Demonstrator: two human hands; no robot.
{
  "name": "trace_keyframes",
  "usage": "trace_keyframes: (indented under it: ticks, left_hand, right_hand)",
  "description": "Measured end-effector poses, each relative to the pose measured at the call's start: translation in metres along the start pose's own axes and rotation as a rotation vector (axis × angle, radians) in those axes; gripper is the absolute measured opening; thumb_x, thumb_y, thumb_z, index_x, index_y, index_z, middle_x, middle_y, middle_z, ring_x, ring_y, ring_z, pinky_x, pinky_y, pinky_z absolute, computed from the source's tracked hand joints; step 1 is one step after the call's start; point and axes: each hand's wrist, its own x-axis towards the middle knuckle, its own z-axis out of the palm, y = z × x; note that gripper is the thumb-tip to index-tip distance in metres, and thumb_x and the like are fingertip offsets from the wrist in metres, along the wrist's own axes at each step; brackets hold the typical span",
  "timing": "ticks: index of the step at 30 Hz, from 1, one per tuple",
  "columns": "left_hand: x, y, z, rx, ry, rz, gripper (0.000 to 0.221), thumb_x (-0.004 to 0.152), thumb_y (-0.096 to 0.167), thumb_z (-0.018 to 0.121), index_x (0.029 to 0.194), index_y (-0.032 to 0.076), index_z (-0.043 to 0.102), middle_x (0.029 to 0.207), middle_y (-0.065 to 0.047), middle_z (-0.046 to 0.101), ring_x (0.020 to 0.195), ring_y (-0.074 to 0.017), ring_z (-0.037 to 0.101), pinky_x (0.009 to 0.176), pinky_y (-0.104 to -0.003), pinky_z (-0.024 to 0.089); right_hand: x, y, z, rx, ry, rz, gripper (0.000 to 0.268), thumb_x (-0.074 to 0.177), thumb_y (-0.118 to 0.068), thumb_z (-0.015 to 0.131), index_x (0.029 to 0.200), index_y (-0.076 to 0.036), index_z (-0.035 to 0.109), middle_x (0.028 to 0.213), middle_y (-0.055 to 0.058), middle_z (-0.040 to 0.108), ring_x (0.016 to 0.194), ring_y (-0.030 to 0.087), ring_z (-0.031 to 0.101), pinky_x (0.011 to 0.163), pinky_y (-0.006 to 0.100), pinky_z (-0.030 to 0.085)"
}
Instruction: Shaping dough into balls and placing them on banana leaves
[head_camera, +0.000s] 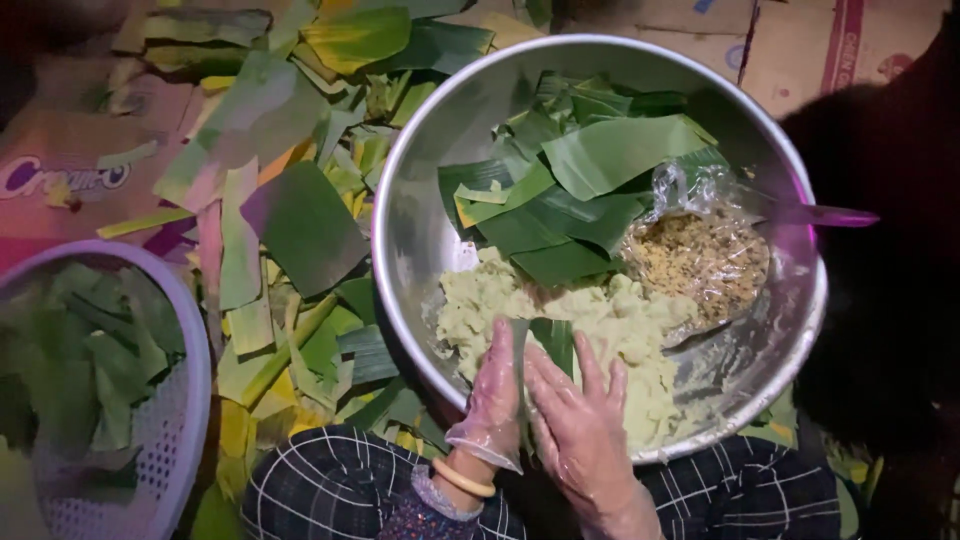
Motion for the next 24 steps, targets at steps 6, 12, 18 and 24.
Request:
trace_keyframes:
  ticks: [6,12,18,24]
  left_hand:
    - [0.02,-0.02,-0.011,-1.628,-0.778,-0.213,0.088,0.093,0.047,0.065,0.155,-0.005,0.029,0.165,-0.022,0.023,0.152,-0.0283,0.02,0.124,-0.043,0.024]
    - [0.016,-0.012,0.005,0.042,0.072,0.086,0.134,0.054,0.073,0.067,0.158,0.007,0.016,0.163,-0.018,0.028,0.149,-0.0383,0.032,0.124,-0.056,0.026]
    - [0.029,-0.037,0.005,-0.361,-0.061,0.355,0.054,0.078,0.05,0.074,0.112,0.011,0.06,0.059,0.003,0.051,0.047,-0.0125,0.047,0.048,-0.026,0.041]
    - [0.03,-0.046,0.008,-0.296,-0.256,0.858,0.026,0.091,0.012,0.063,0.117,0.01,0.063,0.106,-0.016,0.071,0.092,-0.0252,0.071,0.082,-0.036,0.064]
  right_hand:
    - [0.023,-0.025,-0.067,0.73,-0.003,0.235,0.08,0.096,-0.045,0.054,0.162,-0.026,0.012,0.173,0.015,-0.009,0.159,0.036,-0.01,0.123,0.061,-0.002]
    - [0.022,-0.032,-0.062,1.48,0.105,1.198,0.044,0.078,0.01,0.072,0.122,0.011,0.072,0.105,0.027,0.079,0.086,0.037,0.072,0.077,0.047,0.062]
    - [0.053,-0.054,-0.087,1.386,-0.003,0.959,0.072,0.071,-0.024,0.075,0.139,-0.008,0.057,0.138,0.014,0.072,0.126,0.029,0.07,0.104,0.047,0.059]
    - [0.006,-0.01,0.01,1.005,0.079,0.467,0.068,0.081,0.007,0.04,0.147,-0.004,0.052,0.119,0.02,0.073,0.099,0.028,0.074,0.089,0.033,0.064]
